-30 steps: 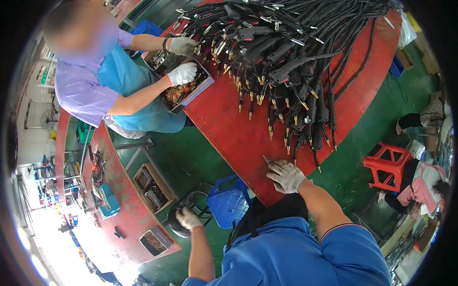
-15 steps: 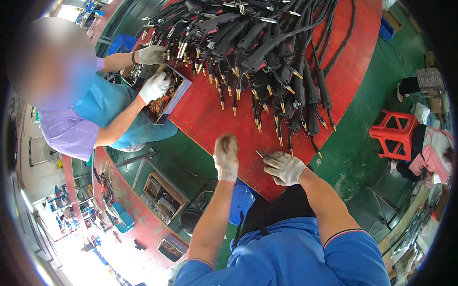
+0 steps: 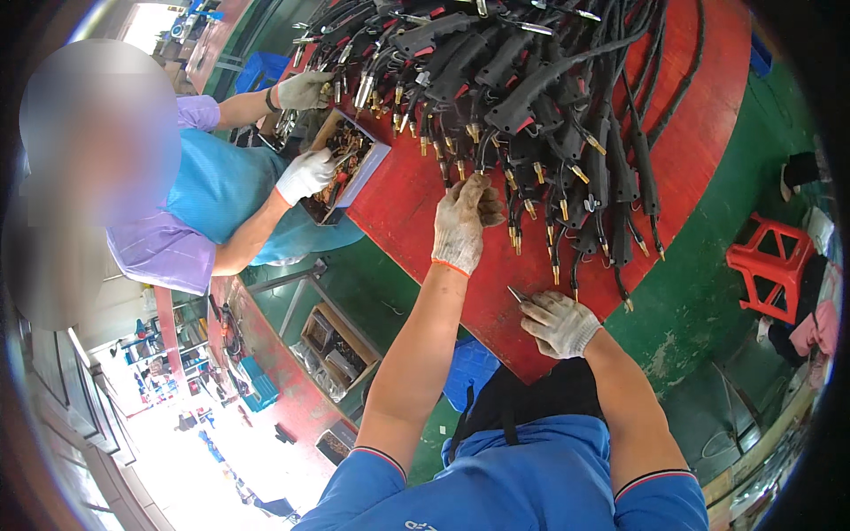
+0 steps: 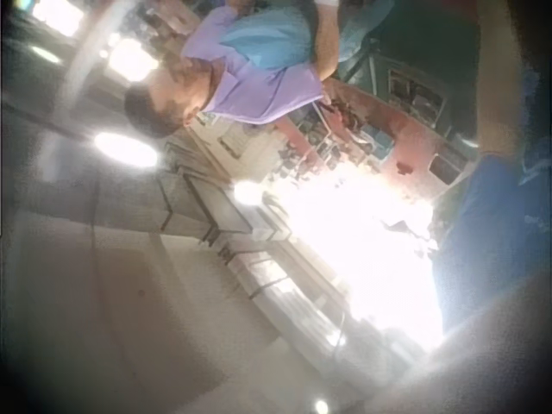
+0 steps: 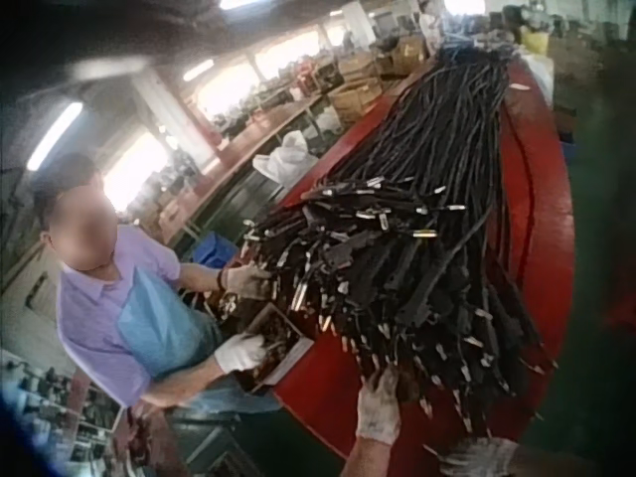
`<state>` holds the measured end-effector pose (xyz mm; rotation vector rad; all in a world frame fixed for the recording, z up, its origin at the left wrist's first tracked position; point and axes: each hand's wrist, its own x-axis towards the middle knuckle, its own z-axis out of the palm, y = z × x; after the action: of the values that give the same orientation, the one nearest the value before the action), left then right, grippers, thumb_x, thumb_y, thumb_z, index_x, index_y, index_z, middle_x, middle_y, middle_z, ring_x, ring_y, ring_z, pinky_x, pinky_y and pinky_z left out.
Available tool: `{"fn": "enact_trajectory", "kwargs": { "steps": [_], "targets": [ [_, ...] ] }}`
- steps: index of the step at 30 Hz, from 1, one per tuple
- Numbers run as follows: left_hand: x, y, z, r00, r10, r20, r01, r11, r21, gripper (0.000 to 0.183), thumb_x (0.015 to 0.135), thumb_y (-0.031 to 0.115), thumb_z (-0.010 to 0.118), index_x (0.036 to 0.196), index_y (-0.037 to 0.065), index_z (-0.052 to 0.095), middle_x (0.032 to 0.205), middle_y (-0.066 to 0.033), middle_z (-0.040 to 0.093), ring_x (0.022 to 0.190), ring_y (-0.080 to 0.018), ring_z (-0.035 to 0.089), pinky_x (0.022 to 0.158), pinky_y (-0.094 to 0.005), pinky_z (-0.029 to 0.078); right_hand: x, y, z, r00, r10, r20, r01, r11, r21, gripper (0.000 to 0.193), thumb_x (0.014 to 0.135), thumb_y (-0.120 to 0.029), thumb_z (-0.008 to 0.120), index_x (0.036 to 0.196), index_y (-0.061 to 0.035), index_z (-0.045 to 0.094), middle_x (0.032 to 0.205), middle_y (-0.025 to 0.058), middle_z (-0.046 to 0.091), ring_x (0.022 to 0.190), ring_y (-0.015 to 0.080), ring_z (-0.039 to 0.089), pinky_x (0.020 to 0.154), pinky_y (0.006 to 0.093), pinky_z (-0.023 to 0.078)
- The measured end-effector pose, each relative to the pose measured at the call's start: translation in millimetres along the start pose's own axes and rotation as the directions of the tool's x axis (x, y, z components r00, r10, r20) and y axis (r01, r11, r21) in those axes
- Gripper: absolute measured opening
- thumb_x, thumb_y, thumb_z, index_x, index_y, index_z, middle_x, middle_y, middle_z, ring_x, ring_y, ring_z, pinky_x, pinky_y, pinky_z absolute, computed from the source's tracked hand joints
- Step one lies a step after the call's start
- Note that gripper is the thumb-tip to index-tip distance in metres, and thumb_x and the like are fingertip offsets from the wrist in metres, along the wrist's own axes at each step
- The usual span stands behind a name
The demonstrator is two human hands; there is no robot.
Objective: Assembling components and cables for welding torches at a production bench.
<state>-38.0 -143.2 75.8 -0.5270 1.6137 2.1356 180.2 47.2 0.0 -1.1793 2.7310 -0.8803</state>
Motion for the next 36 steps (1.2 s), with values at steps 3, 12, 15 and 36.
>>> {"fn": "enact_trajectory", "kwargs": {
  "steps": [3, 12, 15, 36],
  "targets": [
    [-3, 0, -2, 0.999, 0.036, -0.003, -0.036, 0.998, 0.052, 0.033, 0.110, 0.033, 0.067, 0.118, 0.001, 0.070, 0.092, -0.0077, 0.072, 0.075, -0.0186, 0.071, 0.069, -0.0368, 0.063, 0, 0, -2, 1.000, 0.009, -0.019, -0.009, 1.000, 0.014, 0.049, 0.076, -0.026, 0.084, 0.122, -0.0152, 0.072, 0.146, 0.0110, 0.066, 0.134, 0.0355, 0.066, 0.114, 0.0533, 0.054],
    [12, 1, -3, 0.999, 0.008, -0.051, -0.012, 0.997, -0.078, 0.029, 0.111, 0.031, 0.063, 0.121, 0.004, 0.070, 0.099, -0.0084, 0.071, 0.082, -0.0205, 0.070, 0.071, -0.0383, 0.060, -1, 10, 9, 1.000, -0.021, 0.008, 0.021, 0.999, 0.024, 0.058, 0.072, -0.031, 0.086, 0.124, -0.0120, 0.069, 0.149, 0.0111, 0.065, 0.137, 0.0359, 0.063, 0.119, 0.0521, 0.052],
    [16, -3, -5, 0.999, 0.002, -0.042, -0.006, 0.996, -0.087, 0.029, 0.111, 0.033, 0.065, 0.119, 0.006, 0.070, 0.096, -0.0066, 0.069, 0.080, -0.0210, 0.068, 0.070, -0.0384, 0.058, -1, 9, 8, 0.999, -0.033, 0.012, 0.033, 0.999, 0.029, 0.058, 0.071, -0.030, 0.086, 0.124, -0.0111, 0.069, 0.149, 0.0132, 0.063, 0.136, 0.0360, 0.063, 0.120, 0.0522, 0.051],
    [6, -30, -30, 0.999, -0.039, -0.003, 0.036, 0.945, -0.326, 0.026, 0.109, 0.033, 0.070, 0.115, 0.008, 0.067, 0.099, -0.0086, 0.068, 0.083, -0.0208, 0.067, 0.073, -0.0375, 0.058, 0, 9, 6, 0.998, -0.033, -0.049, 0.036, 0.998, 0.053, 0.059, 0.068, -0.027, 0.087, 0.121, -0.0096, 0.068, 0.146, 0.0130, 0.064, 0.131, 0.0365, 0.065, 0.116, 0.0515, 0.054]
  ]
}}
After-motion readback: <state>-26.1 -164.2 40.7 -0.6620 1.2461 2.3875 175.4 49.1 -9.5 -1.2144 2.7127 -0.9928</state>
